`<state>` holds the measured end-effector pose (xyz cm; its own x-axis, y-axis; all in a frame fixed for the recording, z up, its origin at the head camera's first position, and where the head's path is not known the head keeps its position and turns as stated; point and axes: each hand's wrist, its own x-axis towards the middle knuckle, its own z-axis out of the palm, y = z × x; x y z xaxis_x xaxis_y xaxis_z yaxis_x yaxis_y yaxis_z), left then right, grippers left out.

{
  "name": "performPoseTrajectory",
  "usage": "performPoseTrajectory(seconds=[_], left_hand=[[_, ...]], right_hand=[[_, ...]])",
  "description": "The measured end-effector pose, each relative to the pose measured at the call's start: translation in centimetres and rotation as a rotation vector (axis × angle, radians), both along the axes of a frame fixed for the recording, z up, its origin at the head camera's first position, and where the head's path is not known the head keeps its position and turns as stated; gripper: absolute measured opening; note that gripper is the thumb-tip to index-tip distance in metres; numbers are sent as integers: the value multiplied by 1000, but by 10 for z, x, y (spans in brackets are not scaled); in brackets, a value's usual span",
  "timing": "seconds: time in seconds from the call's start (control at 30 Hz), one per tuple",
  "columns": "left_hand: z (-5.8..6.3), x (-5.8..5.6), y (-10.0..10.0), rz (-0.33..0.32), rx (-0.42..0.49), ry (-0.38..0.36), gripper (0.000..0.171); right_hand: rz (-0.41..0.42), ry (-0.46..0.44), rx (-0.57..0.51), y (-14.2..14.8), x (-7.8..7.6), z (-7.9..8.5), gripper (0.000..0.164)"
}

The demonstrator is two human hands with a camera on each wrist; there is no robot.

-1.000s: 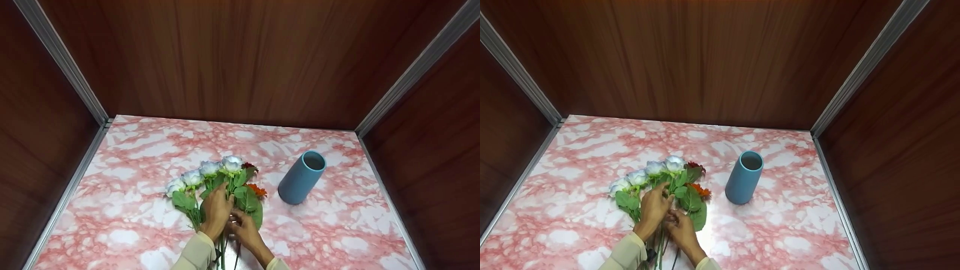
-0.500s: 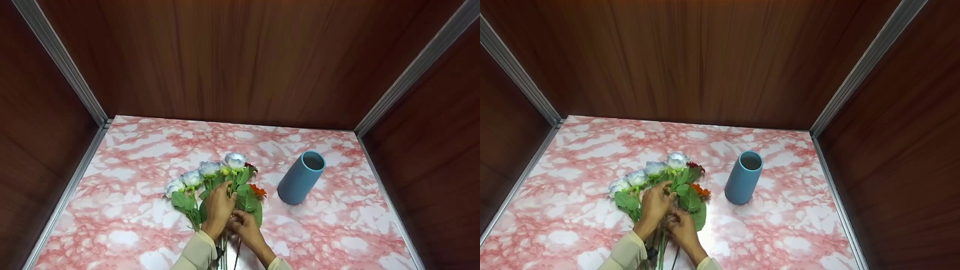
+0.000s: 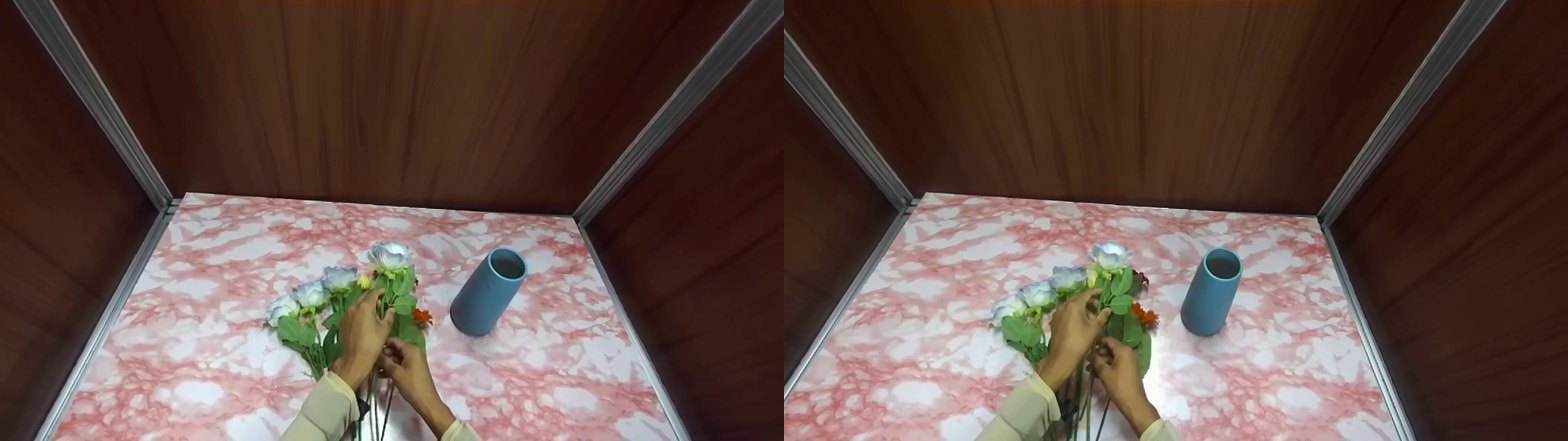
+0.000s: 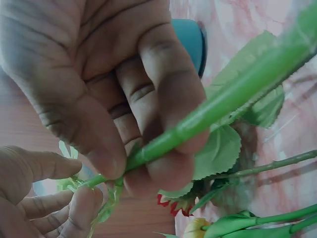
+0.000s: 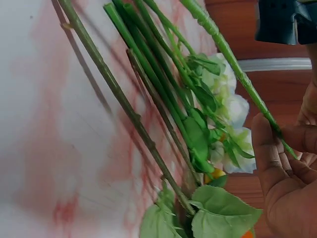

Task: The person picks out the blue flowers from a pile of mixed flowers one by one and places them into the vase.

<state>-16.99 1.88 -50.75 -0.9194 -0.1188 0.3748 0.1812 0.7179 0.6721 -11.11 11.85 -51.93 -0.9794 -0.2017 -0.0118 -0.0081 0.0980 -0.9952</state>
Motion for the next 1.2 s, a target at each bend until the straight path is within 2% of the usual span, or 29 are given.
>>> performPoseTrajectory(seconds=[0.33, 0.7, 0.9, 1.0, 1.2], left_hand=[[9, 2, 3, 3, -10, 42, 35], [11, 2, 5, -11, 2, 192, 28], [11, 2, 5, -40, 57, 251, 25], [10, 2, 5, -51, 83, 264, 23], [9, 3, 3, -49, 85, 246, 22]], right_hand=[[-34, 22, 10, 4, -4, 8, 18], [-65, 90, 56, 9, -8, 16, 20], [-92, 122, 119, 11, -9, 18, 20], [-106, 142, 134, 14, -10, 19, 24], [-120, 135, 78, 23, -14, 24, 27]])
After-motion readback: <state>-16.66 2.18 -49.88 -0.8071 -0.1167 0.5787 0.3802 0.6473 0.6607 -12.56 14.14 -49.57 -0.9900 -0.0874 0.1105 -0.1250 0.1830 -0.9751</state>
